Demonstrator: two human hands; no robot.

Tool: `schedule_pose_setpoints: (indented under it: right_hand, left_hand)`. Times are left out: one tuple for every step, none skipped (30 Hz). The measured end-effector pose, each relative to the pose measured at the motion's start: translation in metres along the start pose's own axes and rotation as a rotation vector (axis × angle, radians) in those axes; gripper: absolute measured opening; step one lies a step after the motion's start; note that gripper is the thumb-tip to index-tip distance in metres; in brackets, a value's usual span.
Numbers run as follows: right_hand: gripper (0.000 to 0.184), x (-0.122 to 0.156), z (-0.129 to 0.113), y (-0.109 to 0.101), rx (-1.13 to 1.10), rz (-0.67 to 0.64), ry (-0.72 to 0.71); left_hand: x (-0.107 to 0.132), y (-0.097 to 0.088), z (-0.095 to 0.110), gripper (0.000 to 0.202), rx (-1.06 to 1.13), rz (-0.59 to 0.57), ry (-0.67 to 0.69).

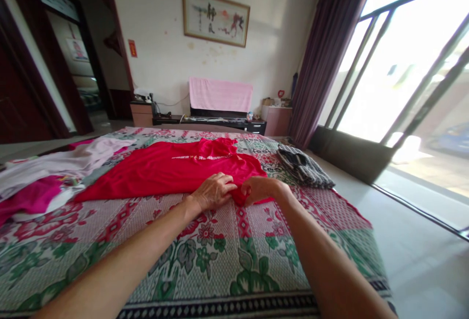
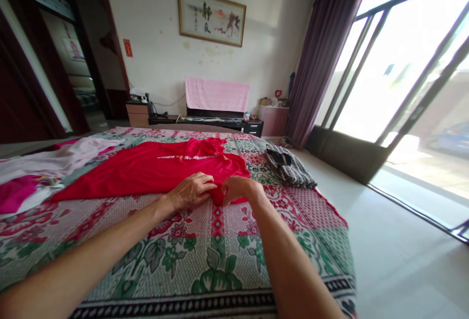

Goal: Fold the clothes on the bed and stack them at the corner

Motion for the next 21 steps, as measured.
schedule_pose_setpoints:
  right_hand:
    - [0.013,-0.002,0.0,0.002,0.011,0.006,-0.007]
    - [0.011,-0.004,0.001,0.003,0.016,0.008,-0.013]
    - [0.012,-0.006,0.004,0.003,0.014,0.012,-0.018]
    - [0.013,-0.007,0.007,0.003,0.002,0.018,-0.024]
    - [0.014,-0.007,0.011,0.002,-0.02,0.022,-0.026]
    - [0.014,-0.006,0.015,-0.001,-0.044,0.02,-0.025]
    - [0.014,-0.005,0.018,-0.004,-0.065,0.009,-0.019]
    - [0.017,-0.003,0.02,-0.007,-0.073,-0.009,-0.004]
    - [0.024,0.0,0.022,-0.01,-0.064,-0.028,0.019]
    - [0.032,0.002,0.022,-0.012,-0.038,-0.044,0.05]
    - [0.04,0.003,0.022,-0.013,-0.005,-0.059,0.078]
    - [0.046,0.004,0.021,-0.013,0.027,-0.065,0.096]
    - [0.045,0.004,0.021,-0.013,0.054,-0.056,0.103]
    - [0.039,0.003,0.02,-0.012,0.079,-0.03,0.099]
    - [0.03,0.002,0.02,-0.011,0.097,0.01,0.087]
    - [0.023,0.001,0.021,-0.011,0.107,0.057,0.073]
    - [0.02,0.001,0.023,-0.012,0.111,0.096,0.063]
    - [0.021,0.002,0.025,-0.013,0.11,0.112,0.067]
    - [0.023,0.004,0.028,-0.016,0.102,0.1,0.079]
    - [0.023,0.008,0.031,-0.019,0.091,0.063,0.098]
    - [0.021,0.012,0.034,-0.023,0.079,0.015,0.122]
  left_hand:
    - [-0.002,0.003,0.003,0.024,0.046,0.005,0.001]
    - [-0.004,0.007,0.006,0.022,0.088,0.014,-0.005]
    - [-0.005,0.009,0.008,0.019,0.119,0.026,-0.023]
    - [-0.006,0.011,0.009,0.017,0.137,0.041,-0.051]
    - [-0.006,0.013,0.01,0.016,0.144,0.059,-0.086]
    - [-0.006,0.014,0.011,0.015,0.144,0.077,-0.124]
    - [-0.006,0.014,0.011,0.015,0.141,0.096,-0.164]
    - [-0.007,0.014,0.01,0.015,0.136,0.113,-0.204]
    - [-0.007,0.014,0.01,0.016,0.134,0.125,-0.243]
    - [-0.007,0.013,0.009,0.017,0.135,0.131,-0.28]
    - [-0.007,0.013,0.009,0.018,0.141,0.136,-0.319]
    - [-0.008,0.013,0.008,0.018,0.15,0.141,-0.358]
    - [-0.008,0.013,0.007,0.018,0.164,0.148,-0.396]
    - [-0.008,0.013,0.006,0.018,0.18,0.156,-0.427]
    - [-0.008,0.013,0.006,0.019,0.196,0.166,-0.451]
    - [-0.008,0.012,0.006,0.02,0.21,0.177,-0.464]
    - [-0.008,0.012,0.006,0.02,0.222,0.185,-0.462]
    - [-0.008,0.011,0.007,0.02,0.234,0.191,-0.443]
    - [-0.008,0.011,0.008,0.02,0.246,0.194,-0.409]
    - [-0.008,0.01,0.009,0.019,0.258,0.193,-0.367]
    - [-0.008,0.008,0.011,0.019,0.269,0.185,-0.318]
Point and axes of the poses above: each hand's wrist, its own x-axis away from the middle knuckle, its own y-axis out of the palm, z = x × y, the point moved 2 cm from there along -x, towards the middle knuckle, and after that the axes turned 11 degrees about z, right-handed, at the moved point
